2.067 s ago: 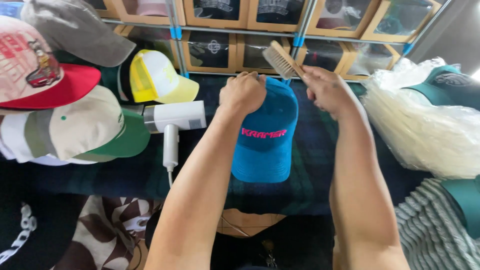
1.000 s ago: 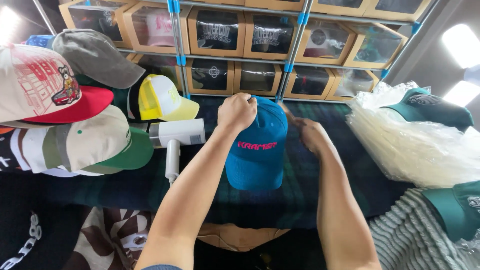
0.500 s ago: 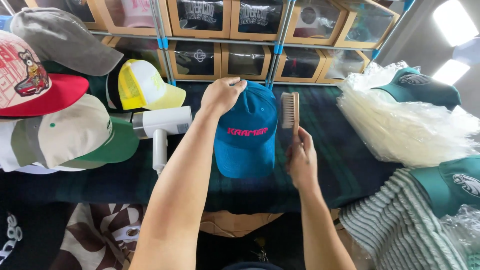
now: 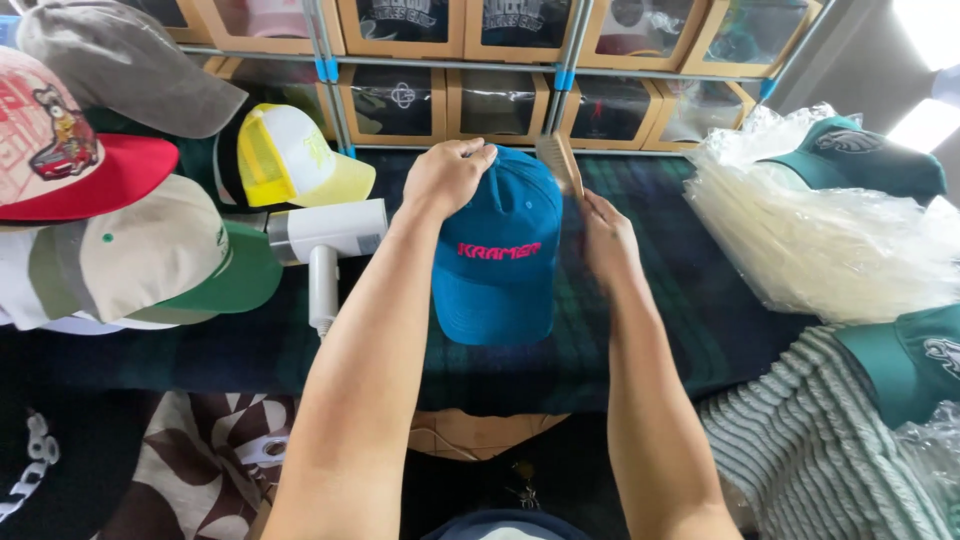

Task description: A person uses a wooden-handled brush to clean and groom a blue baseball cap, rotating it to reach all sides.

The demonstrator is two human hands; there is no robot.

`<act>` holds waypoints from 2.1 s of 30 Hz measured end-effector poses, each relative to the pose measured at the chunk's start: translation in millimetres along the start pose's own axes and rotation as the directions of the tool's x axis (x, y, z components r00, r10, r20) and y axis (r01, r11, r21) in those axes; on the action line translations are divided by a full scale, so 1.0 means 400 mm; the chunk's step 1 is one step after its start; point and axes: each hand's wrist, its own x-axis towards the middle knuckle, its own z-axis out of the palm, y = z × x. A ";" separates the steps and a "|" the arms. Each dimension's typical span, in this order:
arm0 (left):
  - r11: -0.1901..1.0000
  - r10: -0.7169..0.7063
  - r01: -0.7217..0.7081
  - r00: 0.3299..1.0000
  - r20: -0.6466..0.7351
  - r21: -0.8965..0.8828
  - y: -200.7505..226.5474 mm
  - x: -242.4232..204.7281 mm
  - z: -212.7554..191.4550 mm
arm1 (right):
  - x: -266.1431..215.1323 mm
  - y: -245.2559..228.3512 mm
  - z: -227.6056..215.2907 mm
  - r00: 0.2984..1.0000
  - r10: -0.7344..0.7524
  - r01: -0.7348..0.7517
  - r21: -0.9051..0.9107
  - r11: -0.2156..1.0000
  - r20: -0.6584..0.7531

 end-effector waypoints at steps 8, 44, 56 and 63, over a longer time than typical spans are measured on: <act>1.000 0.005 -0.005 1.000 0.006 -0.008 -0.005 0.010 0.000 | 0.066 0.080 -0.016 0.991 0.085 -0.106 0.210 0.972 0.107; 0.987 0.156 -0.157 0.987 0.041 0.017 -0.008 -0.002 -0.009 | -0.107 0.209 -0.269 0.634 -0.658 0.773 -0.332 0.541 0.406; 0.899 0.286 -0.278 0.958 0.025 0.338 -0.043 0.014 0.006 | -0.117 0.179 -0.172 0.590 -0.726 0.805 -0.194 0.560 0.353; 0.993 0.102 -0.101 0.995 -0.014 0.065 -0.037 0.024 0.017 | -0.099 0.295 -0.257 0.665 -0.743 0.706 -0.397 0.587 0.083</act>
